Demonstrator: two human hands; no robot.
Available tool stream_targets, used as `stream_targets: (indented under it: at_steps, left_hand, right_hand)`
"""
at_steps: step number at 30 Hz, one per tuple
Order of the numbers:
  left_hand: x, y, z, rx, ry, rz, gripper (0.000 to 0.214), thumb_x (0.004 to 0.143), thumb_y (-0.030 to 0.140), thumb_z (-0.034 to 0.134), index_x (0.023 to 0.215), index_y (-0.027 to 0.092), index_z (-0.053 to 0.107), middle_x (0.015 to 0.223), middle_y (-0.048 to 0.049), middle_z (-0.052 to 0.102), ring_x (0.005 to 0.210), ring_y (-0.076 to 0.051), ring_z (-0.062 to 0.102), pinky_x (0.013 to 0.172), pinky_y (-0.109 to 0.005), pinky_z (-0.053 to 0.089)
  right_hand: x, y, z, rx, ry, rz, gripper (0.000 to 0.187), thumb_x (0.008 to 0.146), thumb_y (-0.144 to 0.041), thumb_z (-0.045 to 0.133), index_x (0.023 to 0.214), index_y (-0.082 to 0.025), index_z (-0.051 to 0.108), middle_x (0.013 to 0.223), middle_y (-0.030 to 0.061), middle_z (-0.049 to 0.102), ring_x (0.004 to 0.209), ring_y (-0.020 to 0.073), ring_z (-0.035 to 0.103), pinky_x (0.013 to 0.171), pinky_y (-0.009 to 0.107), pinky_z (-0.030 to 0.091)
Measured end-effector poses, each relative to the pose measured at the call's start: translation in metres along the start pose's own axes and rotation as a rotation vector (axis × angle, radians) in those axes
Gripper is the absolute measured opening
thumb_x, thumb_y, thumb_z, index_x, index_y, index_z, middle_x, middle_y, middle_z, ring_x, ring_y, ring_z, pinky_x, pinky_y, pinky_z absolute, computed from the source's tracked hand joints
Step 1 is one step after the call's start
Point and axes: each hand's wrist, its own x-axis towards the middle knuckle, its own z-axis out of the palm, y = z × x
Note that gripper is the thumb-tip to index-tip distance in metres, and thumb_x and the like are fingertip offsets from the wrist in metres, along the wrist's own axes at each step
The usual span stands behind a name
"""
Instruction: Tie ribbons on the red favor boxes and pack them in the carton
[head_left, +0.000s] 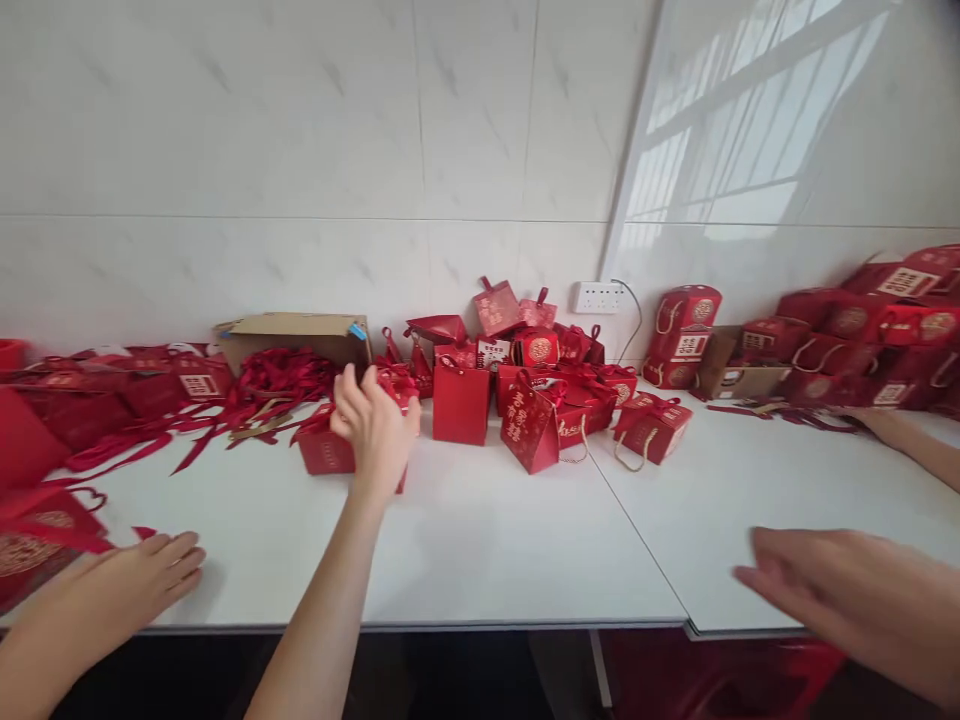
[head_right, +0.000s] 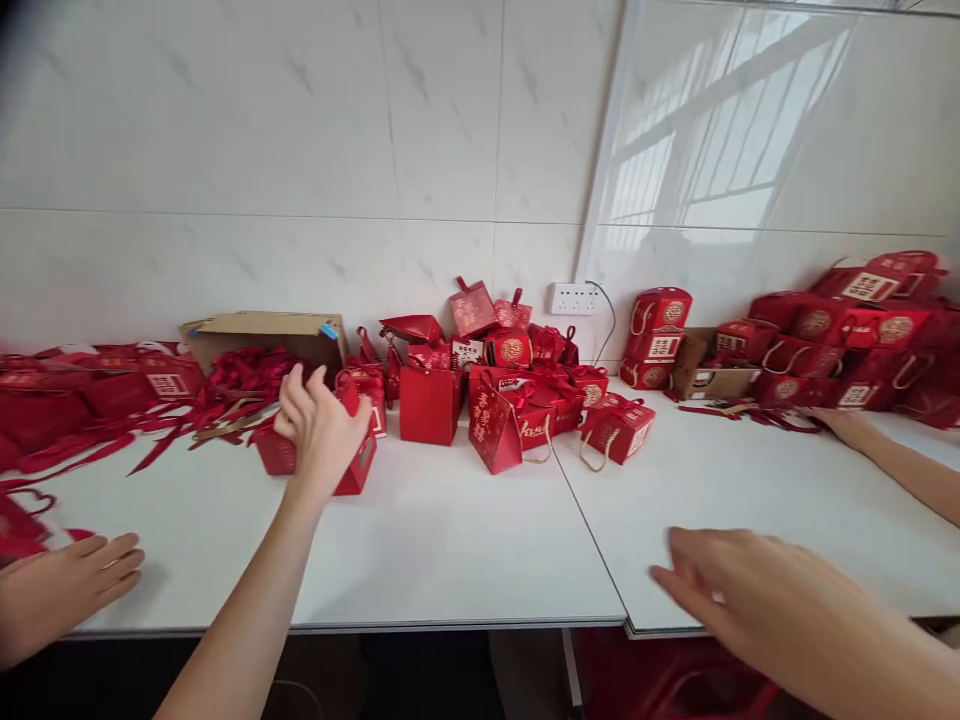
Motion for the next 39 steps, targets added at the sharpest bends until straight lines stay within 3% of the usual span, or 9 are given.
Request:
stream_targets:
  at_steps: [3, 6, 9, 12, 17, 24, 28, 34, 39]
  left_hand:
    - [0.016, -0.042, -0.017, -0.084, -0.125, -0.156, 0.035, 0.083, 0.028, 0.048, 0.114, 0.011, 0.05, 0.118, -0.0192, 0.057, 0.112, -0.032, 0.053, 0.085, -0.043, 0.044]
    - [0.008, -0.049, -0.027, -0.163, -0.207, -0.111, 0.02, 0.085, 0.028, 0.045, 0.093, 0.017, 0.06, 0.097, -0.0085, 0.068, 0.09, -0.023, 0.062, 0.078, -0.033, 0.047]
    - [-0.016, -0.031, -0.026, -0.297, -0.223, -0.003, 0.022, 0.086, 0.034, 0.046, 0.092, 0.02, 0.061, 0.095, -0.0039, 0.069, 0.085, -0.018, 0.063, 0.076, -0.028, 0.047]
    - [-0.05, -0.01, -0.015, -0.51, -0.311, 0.163, 0.021, 0.086, 0.036, 0.048, 0.088, 0.019, 0.061, 0.09, -0.0033, 0.069, 0.085, -0.018, 0.063, 0.074, -0.027, 0.048]
    - [-0.087, 0.013, -0.004, -0.639, -0.545, 0.262, 0.015, 0.088, 0.031, 0.048, 0.091, 0.02, 0.057, 0.089, -0.0022, 0.068, 0.082, -0.016, 0.065, 0.074, -0.026, 0.05]
    - [-0.063, 0.042, -0.016, -0.704, -0.66, 0.293, 0.032, 0.08, 0.032, 0.061, 0.109, 0.022, 0.05, 0.111, -0.0051, 0.062, 0.104, -0.019, 0.06, 0.09, -0.035, 0.048]
    - [-0.063, 0.049, -0.008, -0.812, -0.773, 0.254, 0.034, 0.081, 0.031, 0.061, 0.107, 0.023, 0.042, 0.097, -0.0028, 0.064, 0.083, -0.015, 0.066, 0.076, -0.03, 0.053]
    - [-0.077, 0.048, 0.007, -0.796, -0.519, 0.491, 0.006, 0.086, 0.021, 0.054, 0.083, 0.021, 0.049, 0.082, 0.0008, 0.061, 0.077, -0.011, 0.062, 0.071, -0.024, 0.052]
    - [-0.084, 0.054, 0.008, -0.706, -0.404, 0.635, 0.017, 0.088, 0.015, 0.05, 0.09, 0.021, 0.065, 0.095, -0.0024, 0.061, 0.09, -0.013, 0.061, 0.077, -0.024, 0.052]
  right_hand:
    - [0.037, -0.057, -0.011, -0.027, -0.266, -0.256, 0.028, 0.087, -0.038, 0.048, 0.063, -0.027, 0.059, 0.064, 0.007, 0.066, 0.062, 0.0254, 0.065, 0.054, 0.035, 0.04]
    - [0.062, -0.11, -0.023, -0.021, -0.268, -0.366, 0.026, 0.088, -0.03, 0.046, 0.069, -0.021, 0.061, 0.072, 0.0084, 0.067, 0.071, 0.0256, 0.065, 0.057, 0.032, 0.041]
    - [0.079, -0.137, -0.024, 0.202, -0.157, -0.379, 0.024, 0.089, -0.036, 0.049, 0.088, -0.017, 0.063, 0.091, 0.0108, 0.067, 0.085, 0.0251, 0.065, 0.067, 0.031, 0.046]
    - [0.09, -0.143, -0.012, 0.492, 0.035, -0.388, 0.034, 0.086, -0.04, 0.055, 0.11, -0.017, 0.058, 0.109, 0.0122, 0.062, 0.098, 0.0241, 0.062, 0.079, 0.033, 0.048]
    - [0.089, -0.142, 0.013, 0.945, 0.201, -0.297, 0.011, 0.086, -0.028, 0.052, 0.089, -0.021, 0.06, 0.083, 0.002, 0.067, 0.076, 0.016, 0.064, 0.072, 0.029, 0.049]
    - [0.083, -0.147, 0.025, 1.286, 0.385, -0.052, 0.027, 0.069, -0.037, 0.072, 0.081, -0.023, 0.052, 0.065, -0.0028, 0.065, 0.068, 0.0179, 0.065, 0.062, 0.029, 0.048]
    - [0.083, -0.145, 0.029, 1.475, 0.348, -0.073, 0.02, 0.079, -0.041, 0.061, 0.083, -0.021, 0.059, 0.068, -0.0003, 0.067, 0.065, 0.0165, 0.065, 0.062, 0.029, 0.052]
    - [0.061, -0.145, 0.039, 1.222, 0.538, -0.162, 0.016, 0.087, -0.029, 0.052, 0.101, -0.022, 0.055, 0.085, 0.0027, 0.069, 0.076, 0.0158, 0.067, 0.07, 0.03, 0.055]
    - [0.051, -0.146, 0.049, 0.99, 0.721, -0.19, 0.013, 0.084, -0.018, 0.054, 0.096, -0.022, 0.053, 0.088, 0.0039, 0.064, 0.081, 0.0158, 0.065, 0.075, 0.03, 0.054]
